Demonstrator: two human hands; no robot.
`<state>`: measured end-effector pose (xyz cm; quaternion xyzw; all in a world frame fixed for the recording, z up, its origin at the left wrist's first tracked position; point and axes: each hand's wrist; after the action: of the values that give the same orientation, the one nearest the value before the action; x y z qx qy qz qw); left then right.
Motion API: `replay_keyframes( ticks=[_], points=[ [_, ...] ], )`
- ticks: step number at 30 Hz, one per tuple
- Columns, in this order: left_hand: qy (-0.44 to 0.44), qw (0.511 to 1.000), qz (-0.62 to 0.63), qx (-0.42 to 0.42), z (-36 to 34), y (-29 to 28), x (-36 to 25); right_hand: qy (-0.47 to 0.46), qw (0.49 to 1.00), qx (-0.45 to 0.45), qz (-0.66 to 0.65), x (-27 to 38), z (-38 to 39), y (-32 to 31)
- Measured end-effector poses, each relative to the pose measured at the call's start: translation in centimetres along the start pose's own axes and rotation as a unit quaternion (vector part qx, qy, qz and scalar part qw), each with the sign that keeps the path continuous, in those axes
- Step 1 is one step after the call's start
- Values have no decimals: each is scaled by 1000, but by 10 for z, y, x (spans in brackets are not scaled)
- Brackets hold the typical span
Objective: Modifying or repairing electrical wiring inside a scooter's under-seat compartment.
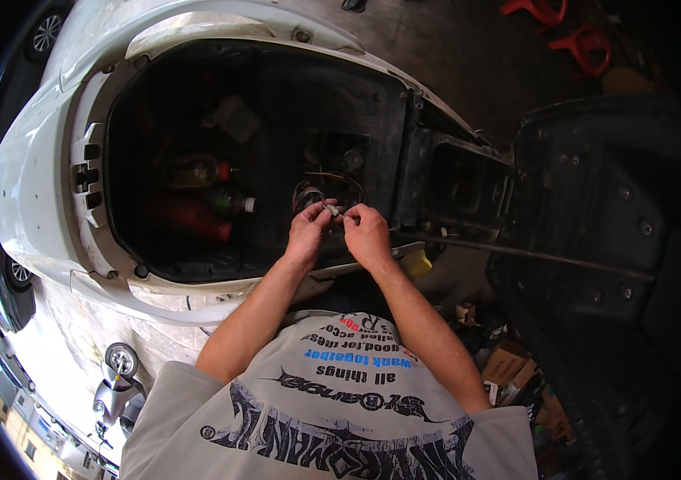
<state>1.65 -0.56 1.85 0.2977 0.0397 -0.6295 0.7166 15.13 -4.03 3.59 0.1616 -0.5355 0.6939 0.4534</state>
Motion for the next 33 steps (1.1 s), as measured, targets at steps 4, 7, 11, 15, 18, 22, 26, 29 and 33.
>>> replay_keyframes(
  ticks=[4, 7, 11, 15, 18, 22, 26, 29, 33],
  points=[
    [10, 1000, 0, -12, 0, -3, 3, 169, 976, 64, -120, 38, 0, -12],
    [32, 999, -16, -20, 1, -1, 1, 223, 935, 86, -261, 37, 0, -13],
    [37, 998, -44, -17, 1, -1, 1, 273, 895, 68, -345, 37, 0, -10],
    [52, 997, -48, -17, -1, -2, 3, 274, 890, 61, -358, 36, 0, -7],
    [52, 997, -48, -16, -3, -3, 5, 276, 888, 54, -363, 37, -1, -5],
    [59, 997, -54, -14, -4, -3, 6, 269, 889, 43, -368, 32, -2, 0],
    [30, 999, -16, -1, -1, -1, 3, 259, 891, 28, -372, 27, -2, 5],
    [28, 1000, -13, 3, -1, -2, 3, 250, 895, 23, -368, 27, -1, 8],
    [33, 999, -38, 6, -2, -4, 5, 250, 903, 30, -348, 29, -2, 6]
  ],
)
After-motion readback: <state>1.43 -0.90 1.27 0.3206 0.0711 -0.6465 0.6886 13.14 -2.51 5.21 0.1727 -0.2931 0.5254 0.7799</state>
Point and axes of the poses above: each hand's wrist, its own z-axis away from the middle knuckle, its own y-axis out of the palm, x = y × z, and after that the axes turned 6 degrees about -y, right-handed
